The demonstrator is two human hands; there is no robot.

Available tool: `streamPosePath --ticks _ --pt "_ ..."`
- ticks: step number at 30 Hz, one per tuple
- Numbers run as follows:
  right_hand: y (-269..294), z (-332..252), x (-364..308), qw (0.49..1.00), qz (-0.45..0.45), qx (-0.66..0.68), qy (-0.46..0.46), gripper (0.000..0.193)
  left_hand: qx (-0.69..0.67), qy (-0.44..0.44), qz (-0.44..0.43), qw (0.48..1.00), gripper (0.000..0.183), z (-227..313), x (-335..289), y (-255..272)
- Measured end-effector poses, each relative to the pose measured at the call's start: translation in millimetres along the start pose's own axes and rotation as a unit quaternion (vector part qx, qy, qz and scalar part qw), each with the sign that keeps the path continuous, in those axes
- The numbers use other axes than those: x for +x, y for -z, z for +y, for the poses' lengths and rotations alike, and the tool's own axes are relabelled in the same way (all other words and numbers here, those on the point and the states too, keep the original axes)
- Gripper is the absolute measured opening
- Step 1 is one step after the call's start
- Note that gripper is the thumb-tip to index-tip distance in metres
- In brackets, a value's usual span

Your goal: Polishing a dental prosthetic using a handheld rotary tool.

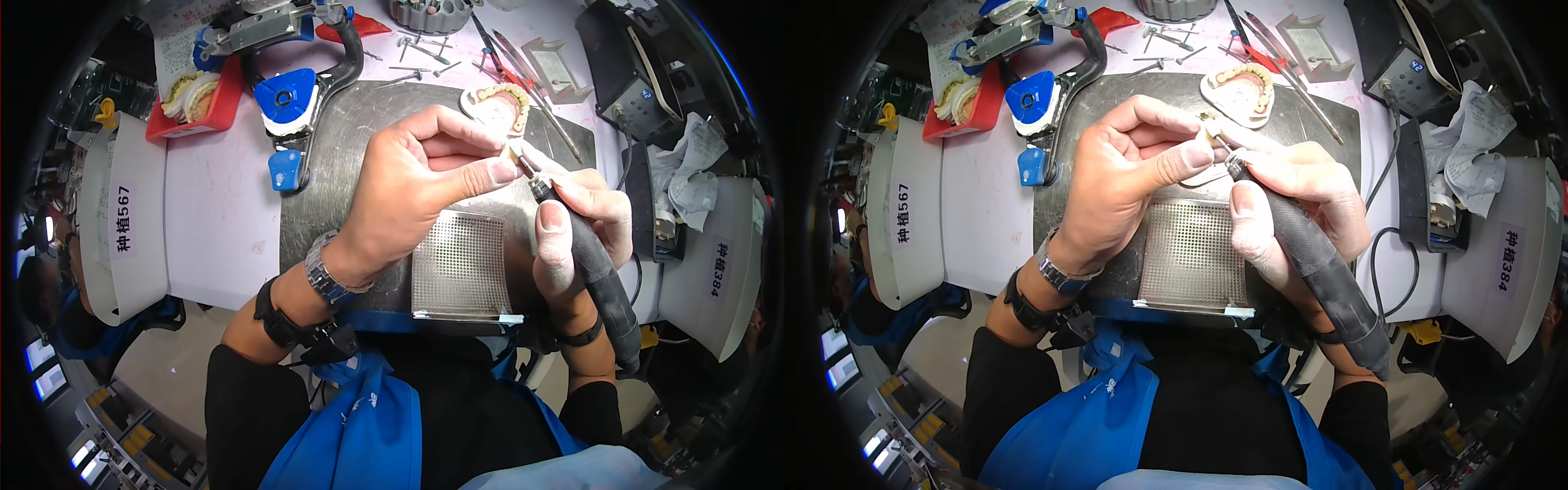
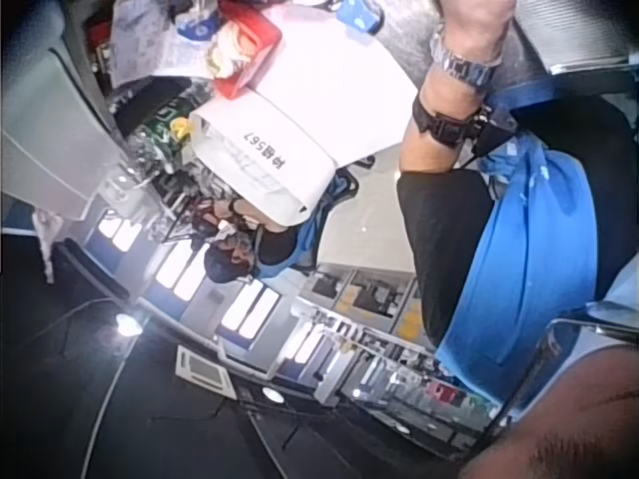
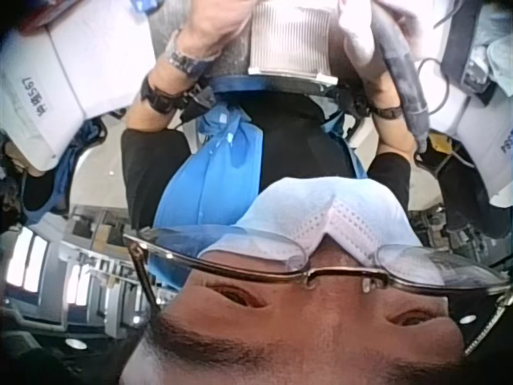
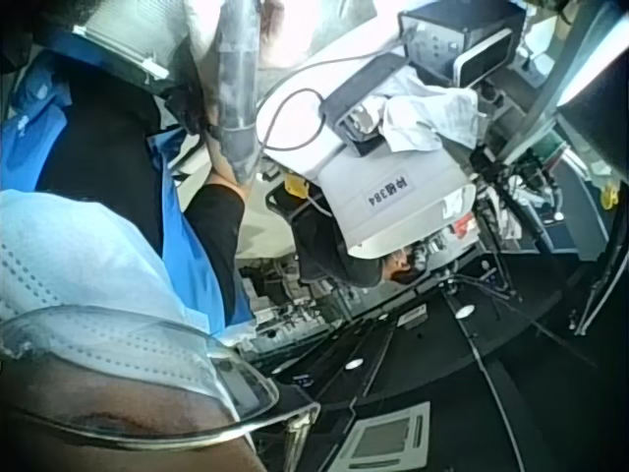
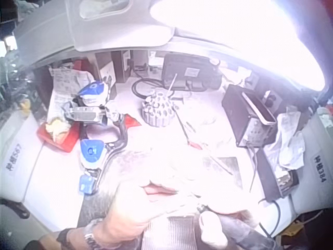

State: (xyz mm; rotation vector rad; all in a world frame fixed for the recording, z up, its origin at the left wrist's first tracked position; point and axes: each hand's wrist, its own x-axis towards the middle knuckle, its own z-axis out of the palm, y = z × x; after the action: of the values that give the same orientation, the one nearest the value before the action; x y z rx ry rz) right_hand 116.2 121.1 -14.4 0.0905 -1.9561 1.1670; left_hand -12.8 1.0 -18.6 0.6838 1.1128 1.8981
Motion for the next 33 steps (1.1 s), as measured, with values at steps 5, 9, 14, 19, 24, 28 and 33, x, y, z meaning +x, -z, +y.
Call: streamPosePath --ticks 5,9,14,19,24,28,33 --pt "1 1 -3 1.0 0.007 -0.006 -0.011 0.027 -0.014 0.017 0.008 1.0 0.022 0 0 0" --pt "1 2 -3 1.0 0.003 -0.012 -0.009 0.027 -0.013 0.011 0.0 1.0 0.023 -3 0 1" --pt "-1 0 -2 1.0 0.021 -0.014 -0.011 0.028 -0.009 0.011 0.0 1.0 0.022 -3 0 0" --pt "0 -1 -2 1.0 0.019 -0.009 -0.009 0.028 -0.008 0.012 -0.003 1.0 0.021 -3 -1 0" --pt "2 -1 -1 1.0 0.005 -0.001 -0.01 0.027 -0.021 0.019 -0.006 1.0 0.02 -3 0 1" --pt "-3 -5 -2 0.999 0.019 0.029 -0.037 0.024 -0.018 0.014 0.0 1.0 0.02 -1 -2 3" --pt "-3 -12 -4 0.997 0.016 -0.027 -0.074 0.02 -0.071 0.024 0.0 0.997 0.016 -2 -3 0"
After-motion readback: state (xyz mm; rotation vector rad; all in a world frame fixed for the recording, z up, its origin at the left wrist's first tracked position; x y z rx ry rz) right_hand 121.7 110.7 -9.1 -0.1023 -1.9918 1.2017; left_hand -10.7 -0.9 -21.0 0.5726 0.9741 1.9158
